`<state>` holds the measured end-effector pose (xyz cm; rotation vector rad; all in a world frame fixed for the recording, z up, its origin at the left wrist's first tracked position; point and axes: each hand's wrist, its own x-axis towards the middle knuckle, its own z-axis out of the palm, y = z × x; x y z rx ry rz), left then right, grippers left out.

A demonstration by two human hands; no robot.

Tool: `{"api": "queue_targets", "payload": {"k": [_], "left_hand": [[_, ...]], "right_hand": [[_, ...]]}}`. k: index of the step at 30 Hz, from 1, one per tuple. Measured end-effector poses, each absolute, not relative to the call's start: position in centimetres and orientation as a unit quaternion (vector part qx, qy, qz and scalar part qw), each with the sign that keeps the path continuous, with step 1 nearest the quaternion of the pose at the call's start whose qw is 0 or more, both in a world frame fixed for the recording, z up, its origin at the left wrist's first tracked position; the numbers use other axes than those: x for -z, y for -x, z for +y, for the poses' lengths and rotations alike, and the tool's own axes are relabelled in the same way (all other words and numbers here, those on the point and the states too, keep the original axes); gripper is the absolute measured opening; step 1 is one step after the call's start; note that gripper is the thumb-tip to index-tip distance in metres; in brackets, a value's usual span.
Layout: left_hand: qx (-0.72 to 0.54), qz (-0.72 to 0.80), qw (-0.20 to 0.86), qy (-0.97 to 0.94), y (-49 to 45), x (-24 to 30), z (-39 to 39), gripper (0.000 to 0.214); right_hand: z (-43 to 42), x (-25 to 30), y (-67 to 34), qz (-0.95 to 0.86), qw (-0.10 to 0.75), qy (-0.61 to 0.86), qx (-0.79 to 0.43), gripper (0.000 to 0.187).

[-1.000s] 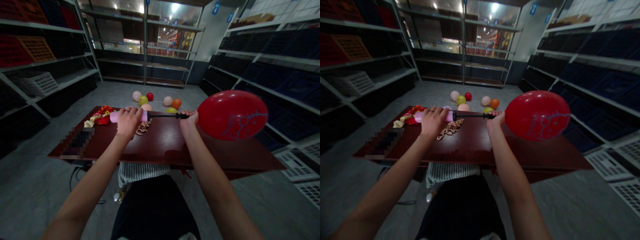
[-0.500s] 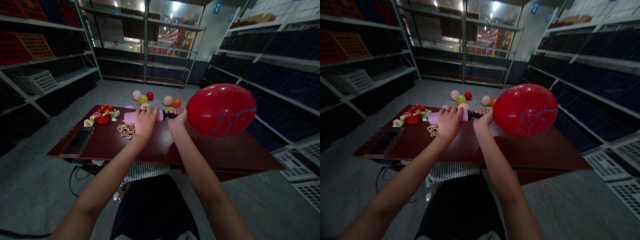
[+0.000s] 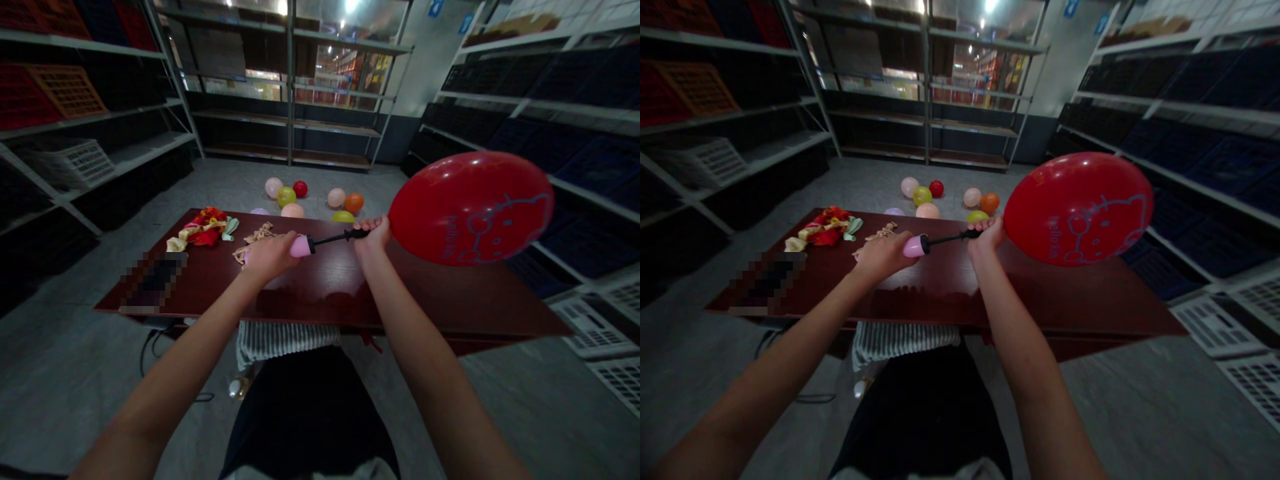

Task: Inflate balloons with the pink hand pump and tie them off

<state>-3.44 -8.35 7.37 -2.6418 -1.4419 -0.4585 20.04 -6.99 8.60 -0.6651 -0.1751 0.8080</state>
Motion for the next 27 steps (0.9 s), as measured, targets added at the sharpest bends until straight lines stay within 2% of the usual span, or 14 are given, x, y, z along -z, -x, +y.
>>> {"api": "queue_targets", "payload": {"k": [4,12,20,27], "left_hand": [[0.139,-0.465,0.088,0.870,5.3,-7.1,-7.5,0.036],[0.214,-0.432,0.195,0.854,5.8,-9.8,-7.9,0.030],[0.252,-0.467,0.226,0.817,2.9,-10.6,-9.3,0.035],[0.260,-0.476,0.185,0.820,-0.9,-10.7,-10.8,0.032]], "right_hand": [[-7.5,-8.6,-21.9,-0.047,0.874,0.303,-0.378,0.035],[-8.0,-8.7,-21.3,0.000,0.889,0.246,-0.386,0.034],[-8.1,-10.0,-19.9,0.004,0.880,0.241,-0.408,0.038],[-7.5,-10.4,-15.7,-0.050,0.866,0.254,-0.427,0.038]]}}
